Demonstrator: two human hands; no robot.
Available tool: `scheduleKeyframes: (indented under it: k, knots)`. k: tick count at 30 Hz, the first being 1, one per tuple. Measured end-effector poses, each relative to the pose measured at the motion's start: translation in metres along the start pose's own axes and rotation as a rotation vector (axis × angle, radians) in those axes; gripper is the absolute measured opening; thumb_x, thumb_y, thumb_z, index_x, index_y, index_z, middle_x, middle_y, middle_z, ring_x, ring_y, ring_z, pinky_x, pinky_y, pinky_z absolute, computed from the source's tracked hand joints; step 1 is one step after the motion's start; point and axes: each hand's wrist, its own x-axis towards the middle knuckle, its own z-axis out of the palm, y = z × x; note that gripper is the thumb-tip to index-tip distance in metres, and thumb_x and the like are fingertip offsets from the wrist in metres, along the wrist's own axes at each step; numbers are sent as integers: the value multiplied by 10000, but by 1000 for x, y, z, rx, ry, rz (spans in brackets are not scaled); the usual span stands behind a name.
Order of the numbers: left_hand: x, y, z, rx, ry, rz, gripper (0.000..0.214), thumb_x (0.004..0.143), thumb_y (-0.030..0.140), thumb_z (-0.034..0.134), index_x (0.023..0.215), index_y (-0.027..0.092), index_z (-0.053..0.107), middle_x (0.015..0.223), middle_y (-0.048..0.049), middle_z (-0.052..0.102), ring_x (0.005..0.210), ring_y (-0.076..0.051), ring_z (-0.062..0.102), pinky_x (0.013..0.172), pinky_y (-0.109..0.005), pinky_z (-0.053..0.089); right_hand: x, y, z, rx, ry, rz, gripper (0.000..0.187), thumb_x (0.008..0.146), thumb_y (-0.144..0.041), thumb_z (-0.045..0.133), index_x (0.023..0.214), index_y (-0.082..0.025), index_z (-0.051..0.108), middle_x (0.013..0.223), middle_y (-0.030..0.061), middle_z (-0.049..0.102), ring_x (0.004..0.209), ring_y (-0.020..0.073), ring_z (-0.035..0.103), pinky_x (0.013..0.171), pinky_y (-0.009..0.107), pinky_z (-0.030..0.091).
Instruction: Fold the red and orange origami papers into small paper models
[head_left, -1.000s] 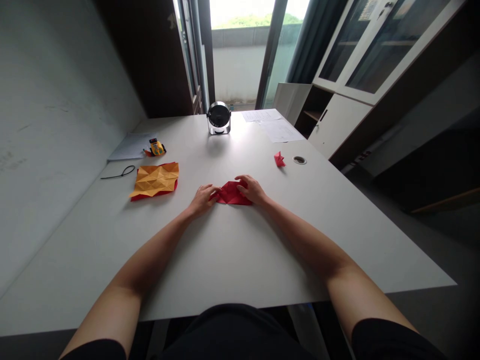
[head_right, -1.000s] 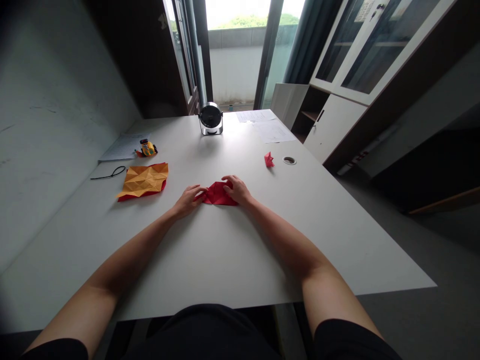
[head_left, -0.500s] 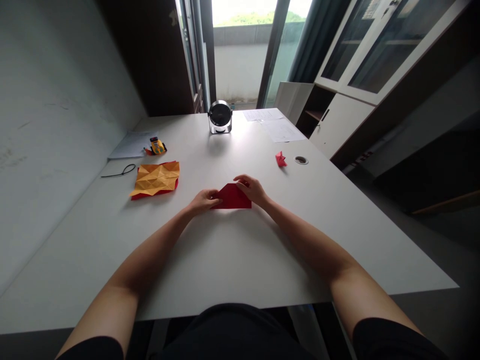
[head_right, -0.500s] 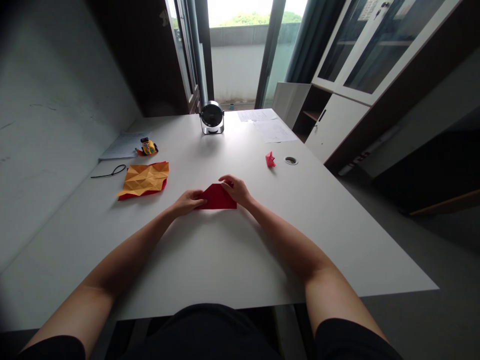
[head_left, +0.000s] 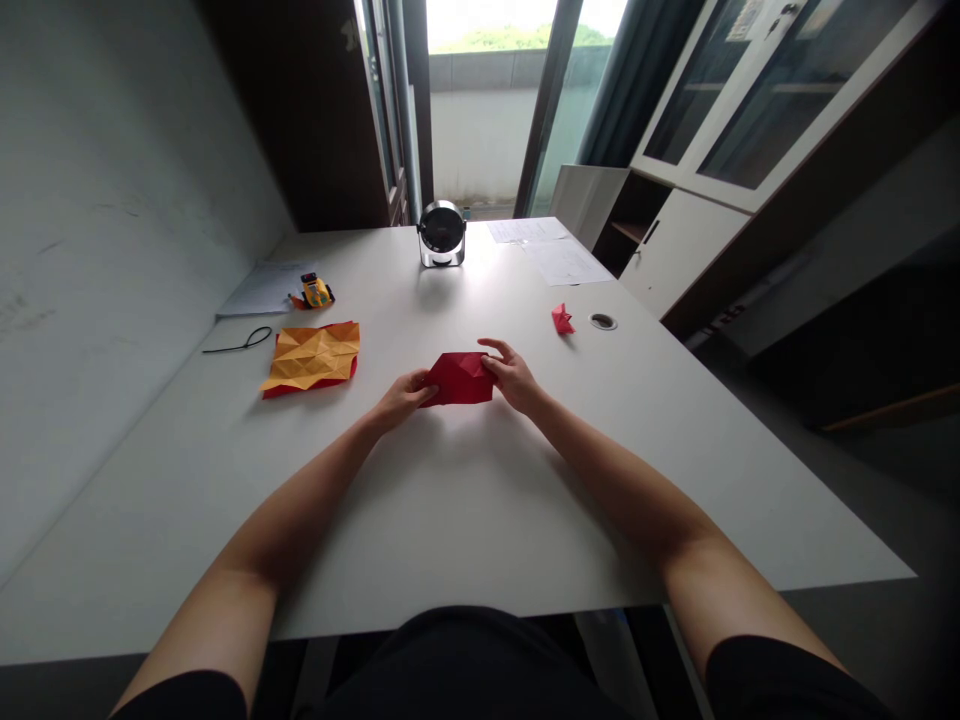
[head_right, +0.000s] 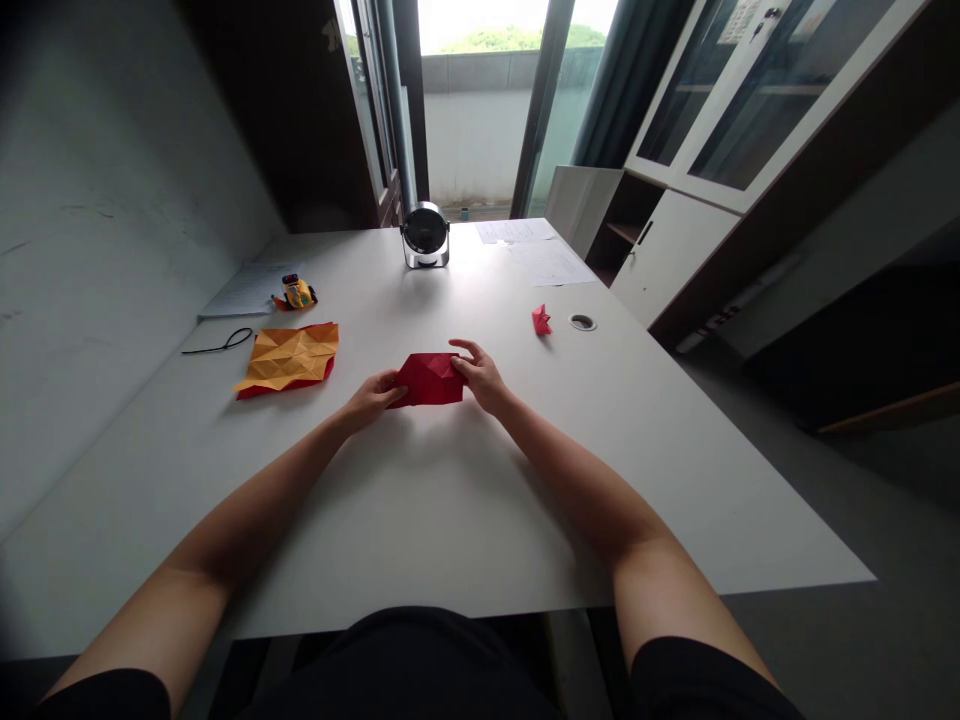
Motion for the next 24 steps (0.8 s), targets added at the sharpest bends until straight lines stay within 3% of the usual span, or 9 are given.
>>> scheduleKeyframes:
  k: [5, 10, 14, 19, 24]
  knots:
    - [0, 2, 0, 16, 8, -28, 486, 789, 472, 748, 1137, 137, 700, 992, -100, 748, 861, -223, 705, 772, -329, 545, -1, 2, 5, -75, 5, 49, 511, 794, -497, 705, 1222, -237, 608, 819, -4, 668, 659, 133, 598, 589, 249, 503]
    - [1, 1, -1, 53, 40, -36, 496, 804, 466, 727, 1157, 121, 687, 901, -103, 750, 773, -216, 708, 713, -324, 542, -6, 1, 14, -368, -48, -60, 411, 918, -531, 533, 1116, -211, 700, 1100, 72, 702, 958, 202, 654, 805, 322, 544]
    - [1, -1, 0, 58, 59, -11, 458, 831, 433, 697, 1160, 116, 684, 909, -97, 750, 778, -210, 708, 735, -329, 549, -6, 5, 16, -544, -65, -177, 385, 918, -516, 551, 1086, -216, 724, 1264, 87, 654, 1108, 231, 630, 910, 347, 526]
    - [1, -4, 3, 60, 113, 2, 454, 808, 414, 721, 1153, 127, 654, 971, -103, 753, 816, -216, 717, 740, -326, 559, -6, 9, 15, -544, -140, -168, 310, 880, -450, 615, 1027, -200, 726, 908, 35, 734, 835, 194, 669, 760, 302, 523]
    - [-2, 0, 4, 142, 98, 0, 472, 836, 462, 689, 1194, 163, 618, 912, -69, 747, 724, -186, 680, 619, -265, 513, -8, 10, 18, -584, -190, -181, 258, 870, -394, 603, 962, -196, 741, 806, 6, 711, 728, 157, 619, 674, 259, 471]
